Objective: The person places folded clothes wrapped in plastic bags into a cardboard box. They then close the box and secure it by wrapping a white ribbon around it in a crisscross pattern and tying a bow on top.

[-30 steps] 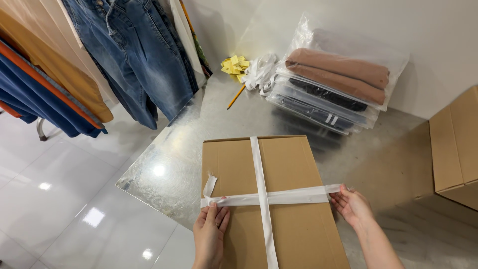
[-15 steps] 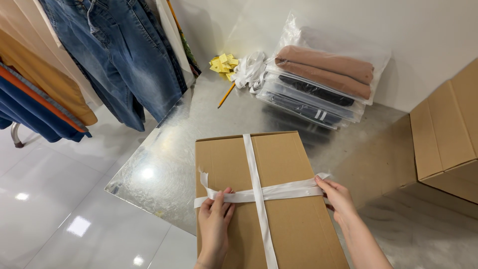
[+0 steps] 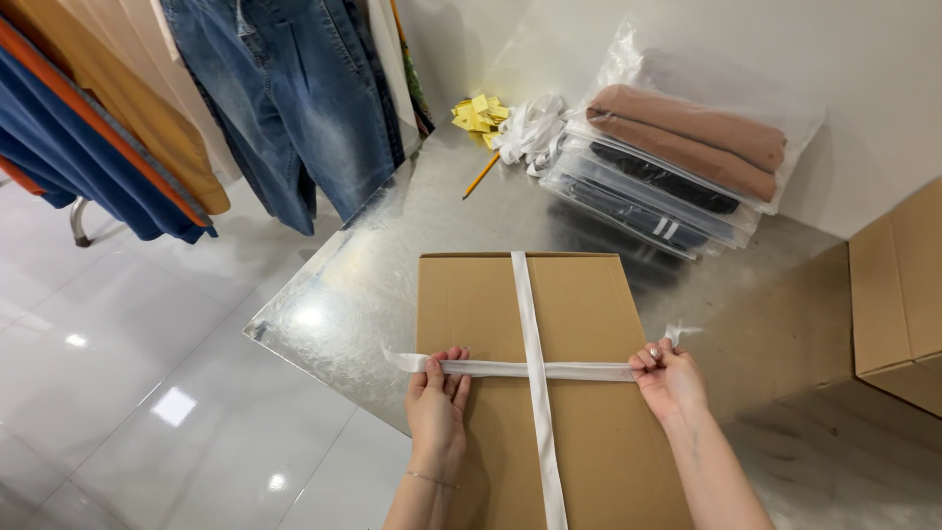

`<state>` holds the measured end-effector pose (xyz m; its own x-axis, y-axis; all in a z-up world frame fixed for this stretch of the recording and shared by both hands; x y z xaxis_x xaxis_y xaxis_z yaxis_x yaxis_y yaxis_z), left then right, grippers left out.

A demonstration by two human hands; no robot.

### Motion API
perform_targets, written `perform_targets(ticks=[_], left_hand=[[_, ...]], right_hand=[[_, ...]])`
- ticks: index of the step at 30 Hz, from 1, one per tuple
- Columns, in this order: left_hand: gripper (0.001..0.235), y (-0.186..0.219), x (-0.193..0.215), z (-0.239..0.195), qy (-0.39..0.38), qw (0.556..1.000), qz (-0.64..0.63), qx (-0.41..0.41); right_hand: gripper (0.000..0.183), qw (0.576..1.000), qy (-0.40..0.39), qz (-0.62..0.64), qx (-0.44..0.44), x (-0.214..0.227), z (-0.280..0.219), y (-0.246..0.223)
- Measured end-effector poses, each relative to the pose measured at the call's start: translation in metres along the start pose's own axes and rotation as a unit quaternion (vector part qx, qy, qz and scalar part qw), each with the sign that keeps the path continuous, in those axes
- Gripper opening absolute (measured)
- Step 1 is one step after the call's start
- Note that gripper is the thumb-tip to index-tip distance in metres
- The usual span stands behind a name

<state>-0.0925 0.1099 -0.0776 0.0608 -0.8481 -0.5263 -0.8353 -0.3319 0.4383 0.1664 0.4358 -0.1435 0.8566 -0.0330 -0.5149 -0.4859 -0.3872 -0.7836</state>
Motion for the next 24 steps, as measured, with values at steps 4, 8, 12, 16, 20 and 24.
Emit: perform_targets(ticks=[4, 8, 12, 16, 20, 24], left_hand=[[0.026, -0.003, 0.0, -0.006, 0.018, 0.999, -0.025, -0.009], [0.028, 0.008, -0.039, -0.006, -0.059, 0.985, 0.128, -0.103], [0.016, 0.006, -0.136, -0.046, -0.263, 0.836, 0.397, -0.273], [0.028, -0.01, -0.159, -0.054, -0.283, 0.76, 0.514, -0.28], [0.035, -0.014, -0.16, -0.051, -0.28, 0.733, 0.549, -0.288], [0.058, -0.03, -0.157, -0.039, -0.294, 0.745, 0.549, -0.238]], right_hand=[[0.021, 0.995, 0.013, -0.065, 0.077, -0.03, -0.029, -0.022], [0.011, 0.961, -0.066, -0.194, 0.186, -0.082, -0.038, -0.043], [0.008, 0.872, -0.239, -0.365, 0.221, -0.177, -0.098, -0.04], [0.01, 0.895, -0.276, -0.326, 0.129, -0.188, -0.106, -0.01], [0.014, 0.926, -0.309, -0.214, -0.023, -0.182, -0.121, -0.005], [0.024, 0.933, -0.287, -0.21, 0.048, -0.177, -0.124, -0.015]])
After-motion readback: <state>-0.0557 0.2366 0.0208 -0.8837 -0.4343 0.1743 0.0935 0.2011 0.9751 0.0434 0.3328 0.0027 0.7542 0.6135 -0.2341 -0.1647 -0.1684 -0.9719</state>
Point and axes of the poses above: each hand's wrist, its own z-axis towards the middle knuckle, its own x-axis out of the back of the hand, y = z × x, the point moved 10 cm from there along z, towards the middle knuckle, and after that the axes turned 10 degrees about x, right-handed, at the moved point
